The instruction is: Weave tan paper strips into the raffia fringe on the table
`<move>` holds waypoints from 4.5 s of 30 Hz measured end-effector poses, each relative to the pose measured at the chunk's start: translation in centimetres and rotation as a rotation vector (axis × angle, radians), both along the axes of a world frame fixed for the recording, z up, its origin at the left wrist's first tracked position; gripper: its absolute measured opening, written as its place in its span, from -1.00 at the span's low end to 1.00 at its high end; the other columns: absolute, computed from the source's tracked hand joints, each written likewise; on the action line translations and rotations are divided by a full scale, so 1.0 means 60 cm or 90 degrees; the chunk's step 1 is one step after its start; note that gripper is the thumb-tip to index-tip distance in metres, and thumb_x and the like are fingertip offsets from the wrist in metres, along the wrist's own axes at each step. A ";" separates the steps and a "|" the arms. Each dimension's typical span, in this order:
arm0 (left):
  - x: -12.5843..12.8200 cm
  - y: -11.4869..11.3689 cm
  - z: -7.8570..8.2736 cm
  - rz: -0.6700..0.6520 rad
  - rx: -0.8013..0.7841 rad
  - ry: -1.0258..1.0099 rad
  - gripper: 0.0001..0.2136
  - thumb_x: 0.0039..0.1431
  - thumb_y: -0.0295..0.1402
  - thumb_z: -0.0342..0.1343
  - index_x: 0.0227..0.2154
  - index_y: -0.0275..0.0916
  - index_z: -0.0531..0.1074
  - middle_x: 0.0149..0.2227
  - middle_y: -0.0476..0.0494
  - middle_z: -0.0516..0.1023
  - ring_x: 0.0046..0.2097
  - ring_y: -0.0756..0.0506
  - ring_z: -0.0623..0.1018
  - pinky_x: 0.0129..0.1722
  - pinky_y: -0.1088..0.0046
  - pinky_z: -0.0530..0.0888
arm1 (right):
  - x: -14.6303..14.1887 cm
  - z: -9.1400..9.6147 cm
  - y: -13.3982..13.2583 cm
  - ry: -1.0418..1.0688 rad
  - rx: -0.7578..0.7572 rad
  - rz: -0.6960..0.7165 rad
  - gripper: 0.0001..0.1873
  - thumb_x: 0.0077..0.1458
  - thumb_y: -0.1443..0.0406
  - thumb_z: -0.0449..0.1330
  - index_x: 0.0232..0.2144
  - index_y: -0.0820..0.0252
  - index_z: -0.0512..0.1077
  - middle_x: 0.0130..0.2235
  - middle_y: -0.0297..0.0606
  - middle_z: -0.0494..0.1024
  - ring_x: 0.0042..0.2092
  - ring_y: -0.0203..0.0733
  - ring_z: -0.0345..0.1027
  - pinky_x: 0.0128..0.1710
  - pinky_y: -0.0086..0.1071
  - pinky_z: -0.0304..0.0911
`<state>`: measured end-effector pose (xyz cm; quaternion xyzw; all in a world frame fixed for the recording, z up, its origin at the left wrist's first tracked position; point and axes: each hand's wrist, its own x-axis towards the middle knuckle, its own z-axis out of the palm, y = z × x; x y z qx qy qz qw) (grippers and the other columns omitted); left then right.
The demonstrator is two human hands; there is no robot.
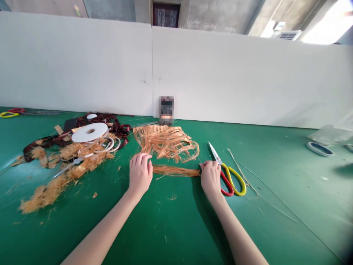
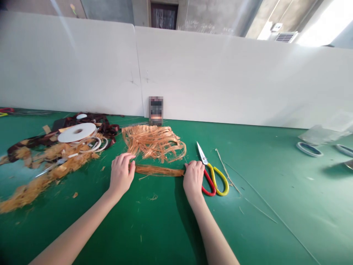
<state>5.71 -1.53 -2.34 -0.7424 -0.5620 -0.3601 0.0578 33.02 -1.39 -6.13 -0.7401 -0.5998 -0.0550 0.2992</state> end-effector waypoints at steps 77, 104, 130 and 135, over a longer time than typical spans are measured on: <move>-0.025 -0.050 0.272 -0.361 -0.308 -0.147 -0.74 0.20 -0.18 0.07 -0.43 -0.16 0.60 -0.43 -0.08 0.62 -0.39 -0.13 0.55 -0.38 0.39 0.38 | -0.020 0.265 -0.191 0.579 -0.116 0.123 -0.79 -0.28 0.15 0.41 -0.49 0.06 0.64 -0.50 -0.26 0.64 -0.42 -0.08 0.49 -0.31 -0.21 0.41; -0.085 -0.041 0.236 -0.226 -0.085 -0.461 -0.60 0.24 -0.13 0.03 0.08 -0.15 0.35 0.15 -0.17 0.40 0.19 -0.20 0.36 0.18 0.20 0.26 | 0.005 0.257 -0.196 0.691 -0.228 0.109 -0.73 -0.32 0.10 0.44 -0.56 0.16 0.62 -0.56 -0.24 0.51 -0.38 -0.14 0.32 -0.36 -0.31 0.20; -0.052 -0.073 0.194 -0.340 -0.483 -0.741 -0.83 -0.01 -0.32 0.29 -0.31 -0.16 0.53 -0.32 -0.04 0.56 -0.27 -0.09 0.52 -0.27 0.39 0.48 | 0.032 0.215 -0.203 0.789 -0.372 0.086 -0.72 -0.26 0.14 0.44 -0.47 0.20 0.64 -0.51 -0.23 0.51 -0.46 -0.27 0.26 -0.42 -0.37 0.26; -0.052 -0.075 0.206 -0.331 -0.519 -0.751 -0.81 0.03 -0.23 0.25 -0.31 -0.19 0.57 -0.28 -0.07 0.59 -0.22 -0.10 0.54 -0.20 0.39 0.45 | 0.035 0.213 -0.205 0.618 -0.318 0.107 -0.70 -0.24 0.08 0.41 -0.47 0.15 0.66 -0.51 -0.19 0.56 -0.33 -0.07 0.40 -0.27 -0.29 0.32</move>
